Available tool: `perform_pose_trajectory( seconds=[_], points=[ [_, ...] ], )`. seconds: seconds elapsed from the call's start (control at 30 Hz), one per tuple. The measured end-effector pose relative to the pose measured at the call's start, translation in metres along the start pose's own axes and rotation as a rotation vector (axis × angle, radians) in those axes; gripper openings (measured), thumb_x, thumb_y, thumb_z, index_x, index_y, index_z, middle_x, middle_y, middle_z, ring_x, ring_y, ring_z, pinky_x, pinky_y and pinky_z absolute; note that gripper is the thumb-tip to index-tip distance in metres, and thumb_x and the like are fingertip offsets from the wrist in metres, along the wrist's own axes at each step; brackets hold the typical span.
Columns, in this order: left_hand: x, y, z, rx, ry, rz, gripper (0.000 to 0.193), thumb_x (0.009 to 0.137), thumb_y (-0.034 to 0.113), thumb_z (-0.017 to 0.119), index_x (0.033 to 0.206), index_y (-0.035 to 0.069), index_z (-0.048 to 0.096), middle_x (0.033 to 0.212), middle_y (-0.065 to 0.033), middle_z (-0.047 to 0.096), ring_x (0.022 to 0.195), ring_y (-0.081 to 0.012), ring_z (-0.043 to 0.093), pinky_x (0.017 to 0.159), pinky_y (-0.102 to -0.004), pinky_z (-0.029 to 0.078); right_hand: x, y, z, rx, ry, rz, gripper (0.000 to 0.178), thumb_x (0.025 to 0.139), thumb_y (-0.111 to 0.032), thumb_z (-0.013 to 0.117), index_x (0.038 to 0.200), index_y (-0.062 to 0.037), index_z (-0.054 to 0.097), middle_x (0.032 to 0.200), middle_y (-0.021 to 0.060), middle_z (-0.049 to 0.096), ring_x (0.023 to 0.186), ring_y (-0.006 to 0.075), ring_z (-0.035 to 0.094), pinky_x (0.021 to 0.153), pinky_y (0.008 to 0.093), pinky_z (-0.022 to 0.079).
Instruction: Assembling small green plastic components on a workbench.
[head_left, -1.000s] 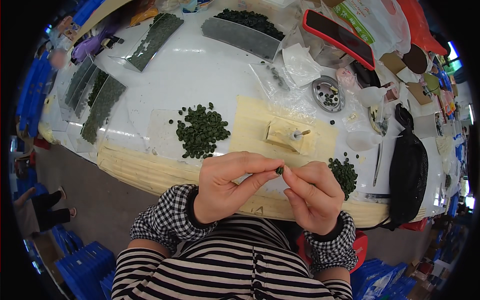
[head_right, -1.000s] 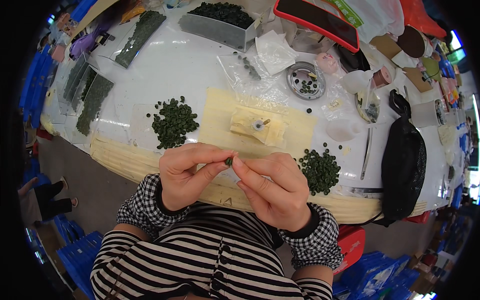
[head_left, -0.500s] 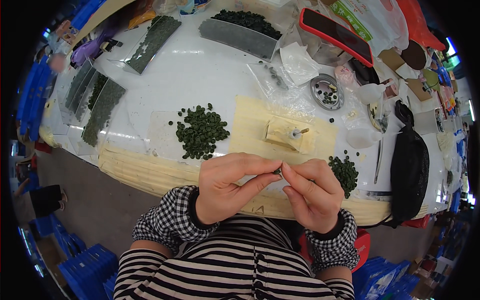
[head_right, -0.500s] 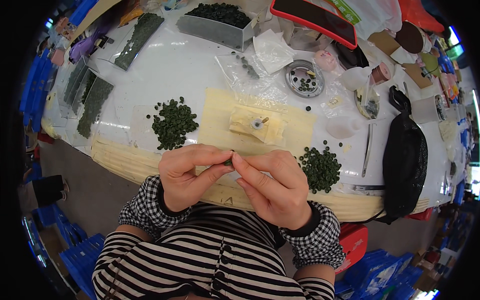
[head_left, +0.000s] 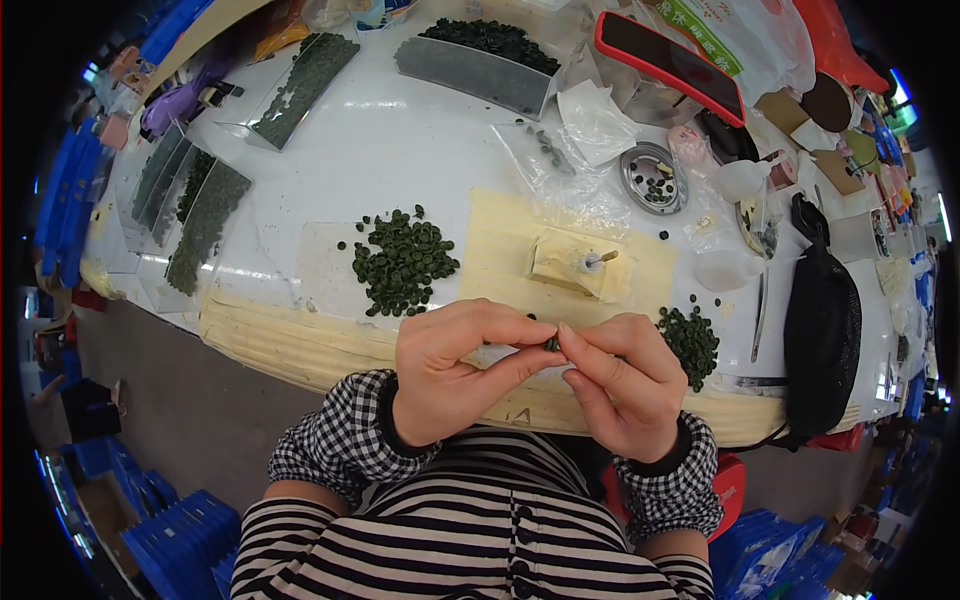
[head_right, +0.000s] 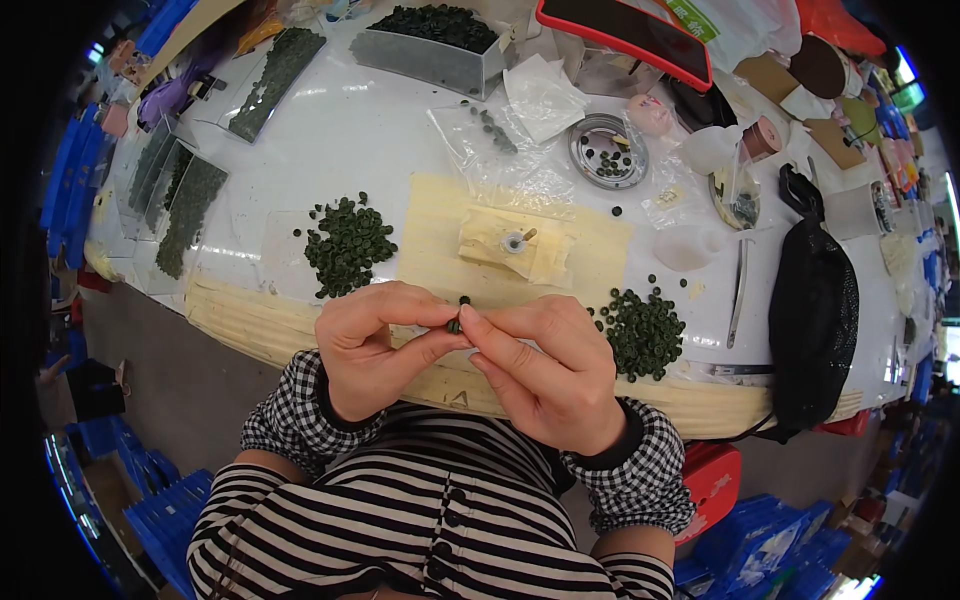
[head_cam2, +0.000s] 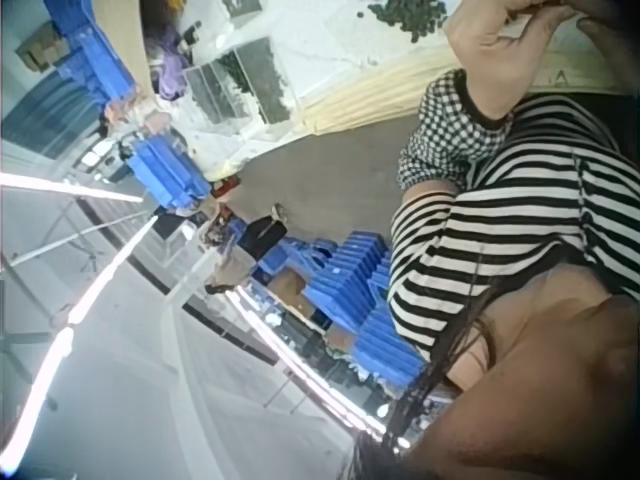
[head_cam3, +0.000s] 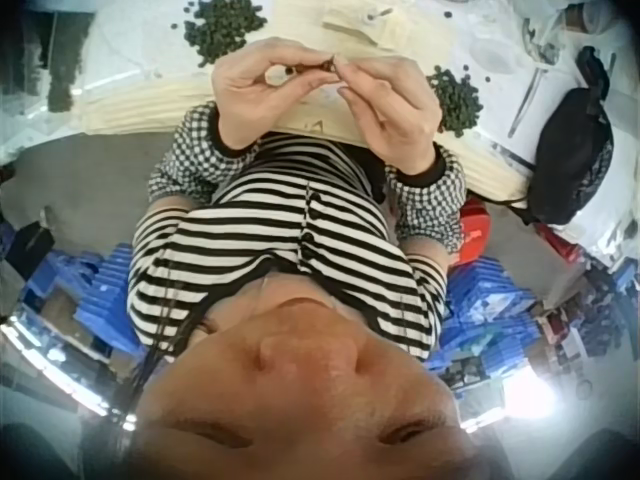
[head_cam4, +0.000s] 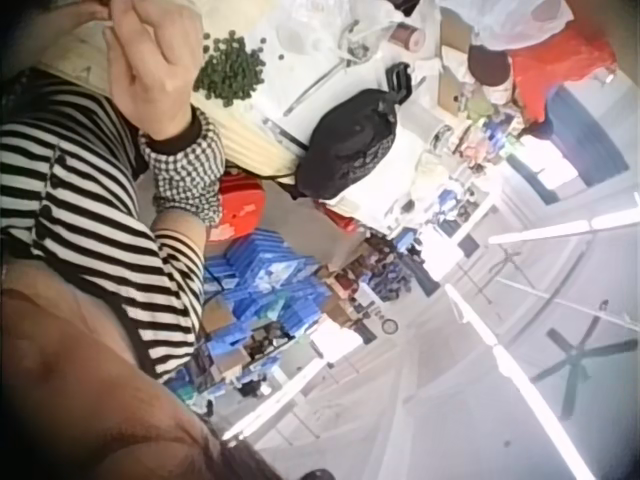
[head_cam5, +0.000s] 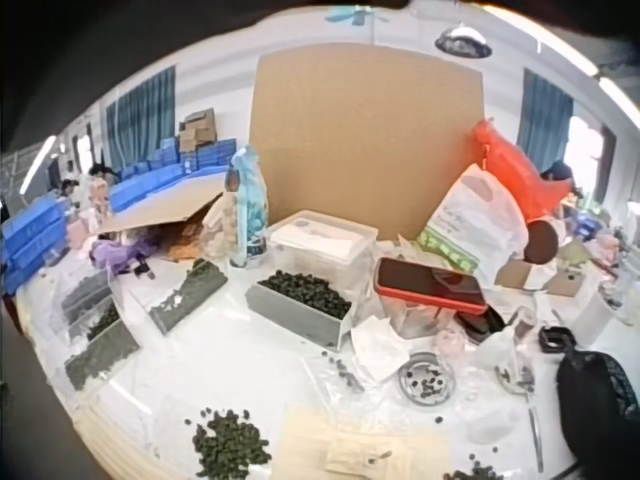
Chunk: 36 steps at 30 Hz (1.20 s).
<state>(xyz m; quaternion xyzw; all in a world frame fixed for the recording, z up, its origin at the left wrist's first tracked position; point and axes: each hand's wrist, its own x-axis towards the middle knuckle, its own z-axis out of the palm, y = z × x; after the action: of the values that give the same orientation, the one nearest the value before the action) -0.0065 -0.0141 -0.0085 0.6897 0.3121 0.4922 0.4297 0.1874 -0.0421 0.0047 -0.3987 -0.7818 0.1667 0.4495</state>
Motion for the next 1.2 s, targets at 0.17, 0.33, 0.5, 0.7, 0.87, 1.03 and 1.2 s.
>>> perform_pose_trajectory(
  seconds=[0.17, 0.33, 0.5, 0.7, 0.87, 1.03, 1.2],
  points=[
    [-0.0004, -0.0004, 0.0006, 0.003, 0.005, -0.001, 0.025, 0.073, -0.007, 0.078, 0.095, -0.002, 0.068, 0.087, -0.0133, 0.071, 0.079, -0.0185, 0.069, 0.069, -0.0261, 0.054, 0.0002, -0.0003, 0.0, 0.001, 0.0, 0.002, 0.04, 0.069, 0.0, 0.075, 0.109, -0.0033, 0.071, 0.091, 0.0059, 0.066, 0.073, 0.0209, 0.06, 0.065, 0.031, 0.046],
    [-0.0001, 0.0002, 0.0003, 0.012, 0.003, 0.004, 0.025, 0.073, -0.008, 0.078, 0.095, -0.002, 0.068, 0.087, -0.0131, 0.071, 0.079, -0.0184, 0.069, 0.069, -0.0259, 0.053, 0.0006, -0.0004, -0.0004, 0.001, -0.004, -0.001, 0.04, 0.069, 0.001, 0.075, 0.109, -0.003, 0.071, 0.09, 0.006, 0.066, 0.072, 0.0208, 0.06, 0.064, 0.031, 0.046],
    [-0.0007, -0.0014, 0.0008, 0.011, 0.012, 0.015, 0.025, 0.073, -0.007, 0.078, 0.095, -0.002, 0.068, 0.087, -0.0131, 0.071, 0.079, -0.0186, 0.069, 0.069, -0.026, 0.053, 0.0007, 0.0002, 0.0001, 0.0, -0.003, -0.006, 0.04, 0.069, 0.001, 0.075, 0.109, -0.003, 0.071, 0.09, 0.0059, 0.066, 0.072, 0.0206, 0.06, 0.064, 0.0308, 0.045],
    [0.0001, -0.0005, 0.0008, 0.014, 0.009, 0.024, 0.025, 0.073, -0.007, 0.078, 0.095, -0.002, 0.068, 0.087, -0.0135, 0.07, 0.079, -0.0184, 0.069, 0.069, -0.0259, 0.054, 0.0011, -0.0001, 0.0003, 0.005, 0.004, -0.011, 0.04, 0.069, 0.001, 0.075, 0.109, -0.0028, 0.071, 0.091, 0.0059, 0.066, 0.072, 0.0203, 0.06, 0.064, 0.0306, 0.046],
    [0.0012, 0.0009, 0.0003, 0.006, 0.012, 0.026, 0.025, 0.073, -0.006, 0.079, 0.095, -0.002, 0.068, 0.087, -0.0136, 0.07, 0.079, -0.0179, 0.069, 0.07, -0.026, 0.054, 0.0006, -0.0003, 0.0001, 0.006, 0.01, -0.014, 0.039, 0.069, 0.001, 0.075, 0.107, -0.0025, 0.072, 0.092, 0.0061, 0.067, 0.073, 0.0201, 0.061, 0.065, 0.0304, 0.046],
    [0.0004, -0.0007, 0.0021, -0.013, 0.056, 0.002, 0.024, 0.072, -0.002, 0.08, 0.094, 0.0, 0.071, 0.084, -0.0116, 0.071, 0.077, -0.0178, 0.07, 0.068, -0.0255, 0.054, 0.001, -0.0003, -0.0007, 0.001, 0.003, -0.019, 0.039, 0.068, 0.001, 0.075, 0.107, -0.0025, 0.072, 0.092, 0.0063, 0.067, 0.073, 0.0203, 0.061, 0.065, 0.0305, 0.046],
    [-0.0015, -0.0009, 0.0019, -0.113, 0.029, -0.111, 0.019, 0.076, -0.002, 0.077, 0.093, -0.002, 0.07, 0.087, -0.0119, 0.07, 0.081, -0.0163, 0.069, 0.072, -0.0251, 0.054, 0.0003, 0.0001, -0.0014, 0.004, 0.009, -0.027, 0.04, 0.068, 0.001, 0.075, 0.108, -0.0027, 0.072, 0.092, 0.0066, 0.067, 0.072, 0.0206, 0.06, 0.064, 0.0306, 0.046]
  ],
)
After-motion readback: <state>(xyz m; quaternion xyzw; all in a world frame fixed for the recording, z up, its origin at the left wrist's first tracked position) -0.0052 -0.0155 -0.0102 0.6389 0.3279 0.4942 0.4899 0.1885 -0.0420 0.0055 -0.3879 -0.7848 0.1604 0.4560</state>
